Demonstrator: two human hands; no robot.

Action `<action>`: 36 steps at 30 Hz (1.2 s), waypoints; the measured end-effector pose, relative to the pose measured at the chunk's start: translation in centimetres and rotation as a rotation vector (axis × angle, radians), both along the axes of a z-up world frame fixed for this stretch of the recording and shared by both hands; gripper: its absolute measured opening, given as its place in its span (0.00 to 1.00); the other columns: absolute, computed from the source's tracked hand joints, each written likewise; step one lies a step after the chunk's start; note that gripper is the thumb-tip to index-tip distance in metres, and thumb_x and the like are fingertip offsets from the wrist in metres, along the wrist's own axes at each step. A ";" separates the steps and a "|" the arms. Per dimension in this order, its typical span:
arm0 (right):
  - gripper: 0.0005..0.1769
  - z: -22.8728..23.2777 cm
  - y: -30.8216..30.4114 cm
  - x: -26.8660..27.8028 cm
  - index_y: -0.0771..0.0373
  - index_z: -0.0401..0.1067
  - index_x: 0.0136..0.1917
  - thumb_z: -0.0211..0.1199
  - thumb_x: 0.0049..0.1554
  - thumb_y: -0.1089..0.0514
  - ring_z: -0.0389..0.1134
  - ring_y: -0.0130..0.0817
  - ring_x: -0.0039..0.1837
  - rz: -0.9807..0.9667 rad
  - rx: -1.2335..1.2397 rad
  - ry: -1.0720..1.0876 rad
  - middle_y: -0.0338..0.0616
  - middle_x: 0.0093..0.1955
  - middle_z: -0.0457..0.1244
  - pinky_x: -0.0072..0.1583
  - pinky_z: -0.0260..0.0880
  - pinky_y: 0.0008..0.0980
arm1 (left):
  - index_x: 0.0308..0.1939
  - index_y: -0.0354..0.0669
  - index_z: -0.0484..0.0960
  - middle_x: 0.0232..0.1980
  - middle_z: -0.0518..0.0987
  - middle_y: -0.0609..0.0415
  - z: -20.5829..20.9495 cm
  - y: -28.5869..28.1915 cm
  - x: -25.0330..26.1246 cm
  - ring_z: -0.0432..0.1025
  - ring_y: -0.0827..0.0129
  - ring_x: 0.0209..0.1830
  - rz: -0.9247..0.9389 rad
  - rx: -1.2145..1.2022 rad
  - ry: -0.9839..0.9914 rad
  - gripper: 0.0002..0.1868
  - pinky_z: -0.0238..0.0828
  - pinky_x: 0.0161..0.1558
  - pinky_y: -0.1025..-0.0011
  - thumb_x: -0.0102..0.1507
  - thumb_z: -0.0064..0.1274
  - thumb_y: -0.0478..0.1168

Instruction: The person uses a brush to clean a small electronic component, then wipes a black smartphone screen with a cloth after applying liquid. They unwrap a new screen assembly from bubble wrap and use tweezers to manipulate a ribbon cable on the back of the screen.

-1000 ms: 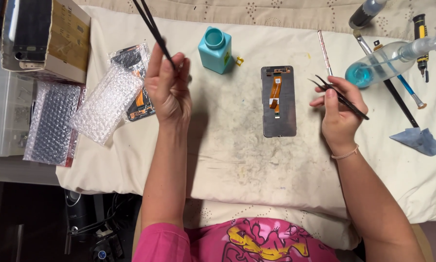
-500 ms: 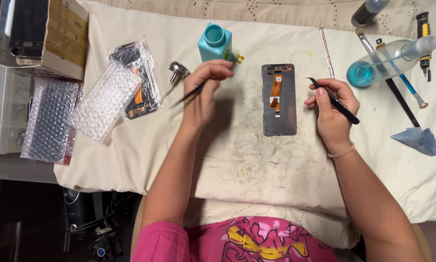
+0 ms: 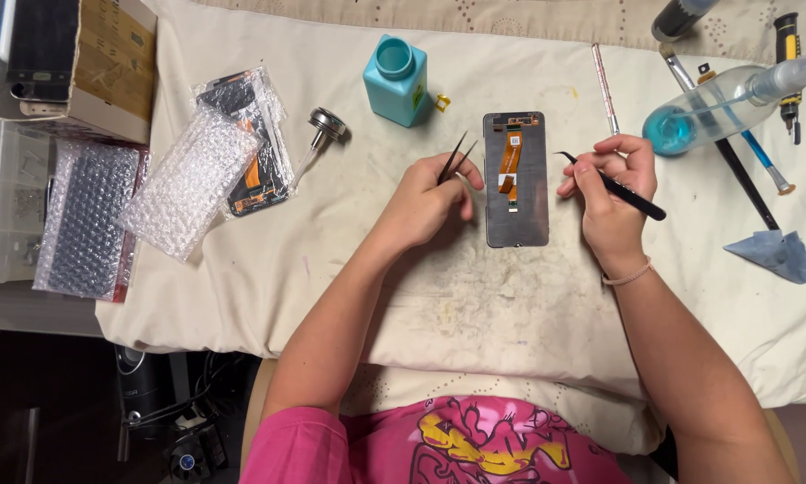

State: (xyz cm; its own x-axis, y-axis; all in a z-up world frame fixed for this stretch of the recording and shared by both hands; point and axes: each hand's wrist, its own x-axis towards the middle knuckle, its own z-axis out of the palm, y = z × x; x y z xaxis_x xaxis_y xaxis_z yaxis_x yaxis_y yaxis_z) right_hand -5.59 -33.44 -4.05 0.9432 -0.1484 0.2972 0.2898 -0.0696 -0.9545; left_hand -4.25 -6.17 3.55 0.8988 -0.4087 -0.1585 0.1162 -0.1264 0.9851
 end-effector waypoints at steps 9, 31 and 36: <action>0.12 0.5 0.4 0.2 0.66 0.54 0.59 0.53 0.66 0.72 0.67 0.34 0.33 0.027 -0.002 0.039 0.49 0.38 0.61 0.40 0.67 0.26 | 0.40 0.48 0.81 0.30 0.73 0.44 -0.8 0.6 1.0 0.69 0.56 0.35 0.014 0.106 -0.281 0.26 0.70 0.47 0.62 0.73 0.24 0.50; 0.11 2.5 1.7 -0.8 0.67 0.58 0.52 0.60 0.68 0.72 0.71 0.44 0.39 0.169 0.018 0.246 0.61 0.44 0.66 0.40 0.75 0.33 | 0.45 0.53 0.83 0.33 0.85 0.62 -3.9 1.3 2.0 0.78 0.62 0.31 -0.107 0.562 -0.756 0.08 0.65 0.29 0.61 0.70 0.48 0.44; 0.11 2.3 1.4 -0.8 0.67 0.60 0.51 0.61 0.68 0.74 0.75 0.42 0.47 0.199 -0.043 0.305 0.55 0.44 0.65 0.40 0.75 0.26 | 0.38 0.52 0.78 0.28 0.82 0.63 -3.5 0.8 1.9 0.73 0.58 0.25 -0.123 0.586 -0.551 0.08 0.62 0.29 0.59 0.69 0.50 0.47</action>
